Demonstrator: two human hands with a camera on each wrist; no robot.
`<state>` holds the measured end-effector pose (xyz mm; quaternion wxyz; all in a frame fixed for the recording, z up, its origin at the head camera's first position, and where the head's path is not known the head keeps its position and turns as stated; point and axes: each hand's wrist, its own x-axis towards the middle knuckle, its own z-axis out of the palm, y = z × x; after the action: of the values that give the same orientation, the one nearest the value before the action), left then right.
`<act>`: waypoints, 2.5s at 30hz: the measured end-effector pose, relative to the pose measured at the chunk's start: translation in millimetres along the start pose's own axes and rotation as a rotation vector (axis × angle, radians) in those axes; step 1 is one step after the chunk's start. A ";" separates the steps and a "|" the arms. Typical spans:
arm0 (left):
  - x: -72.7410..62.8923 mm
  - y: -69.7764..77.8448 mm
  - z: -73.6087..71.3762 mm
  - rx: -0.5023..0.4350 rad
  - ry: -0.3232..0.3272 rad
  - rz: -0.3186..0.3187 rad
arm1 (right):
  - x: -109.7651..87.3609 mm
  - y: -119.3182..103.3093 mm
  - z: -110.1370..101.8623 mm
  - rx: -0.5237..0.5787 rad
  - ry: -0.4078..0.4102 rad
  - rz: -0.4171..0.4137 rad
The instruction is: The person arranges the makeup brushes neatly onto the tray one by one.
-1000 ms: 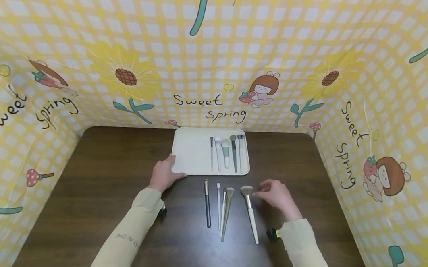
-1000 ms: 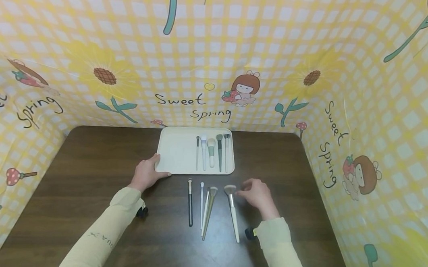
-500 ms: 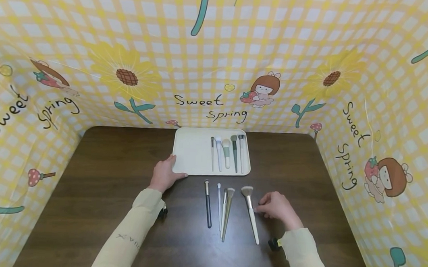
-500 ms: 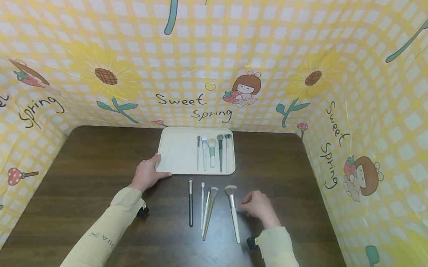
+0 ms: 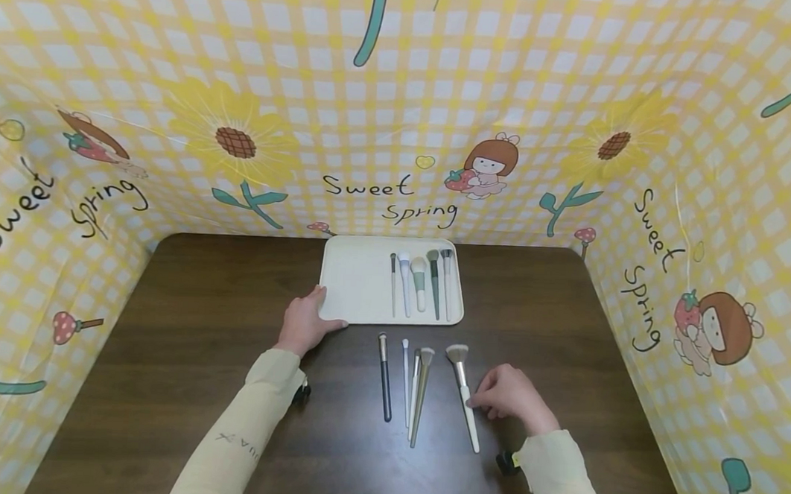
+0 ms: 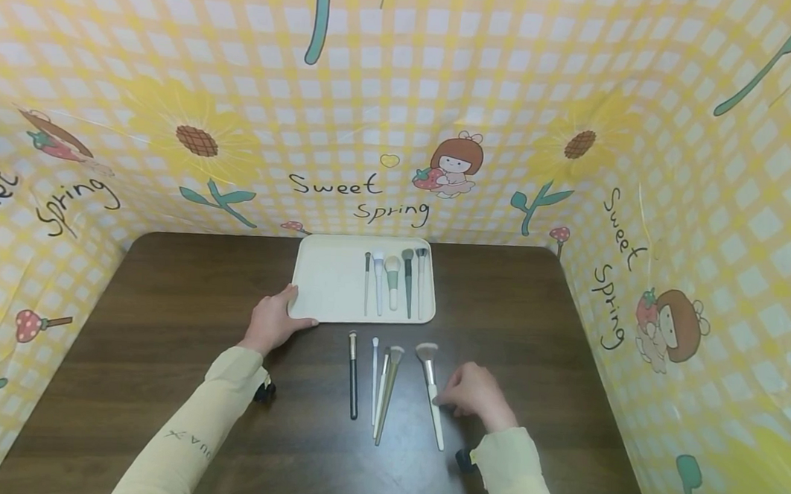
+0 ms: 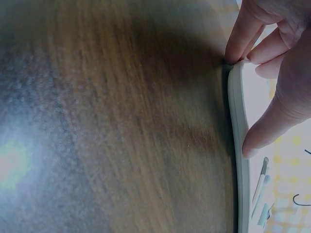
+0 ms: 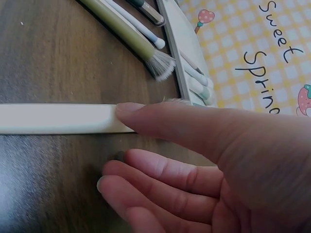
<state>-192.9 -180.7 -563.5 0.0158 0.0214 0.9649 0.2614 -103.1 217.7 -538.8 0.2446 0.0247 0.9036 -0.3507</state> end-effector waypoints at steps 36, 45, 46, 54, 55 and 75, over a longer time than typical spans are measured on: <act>3.4 -1.1 1.0 -0.014 -0.009 -0.017 | -3.2 -14.7 18.0 -0.032 -0.002 -0.040; 0.6 -0.2 1.1 -0.028 -0.004 -0.028 | -1.3 -11.8 19.3 -0.050 0.009 -0.055; 0.6 -0.3 1.2 -0.027 -0.004 -0.027 | -1.0 -11.7 19.3 -0.047 0.016 -0.057; -0.2 -0.4 1.1 -0.027 -0.007 -0.027 | 0.1 -14.5 20.1 0.032 0.054 -0.056; -0.2 -0.3 1.0 -0.027 -0.007 -0.028 | 0.5 -14.6 20.4 0.041 0.061 -0.055; -0.6 -0.4 0.9 -0.030 -0.005 -0.024 | 8.6 -16.8 20.1 0.068 0.184 -0.123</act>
<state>-192.2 -180.6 -564.5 0.0219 0.0103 0.9610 0.2755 -105.7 191.0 -545.0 0.1376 0.0095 0.9096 -0.3919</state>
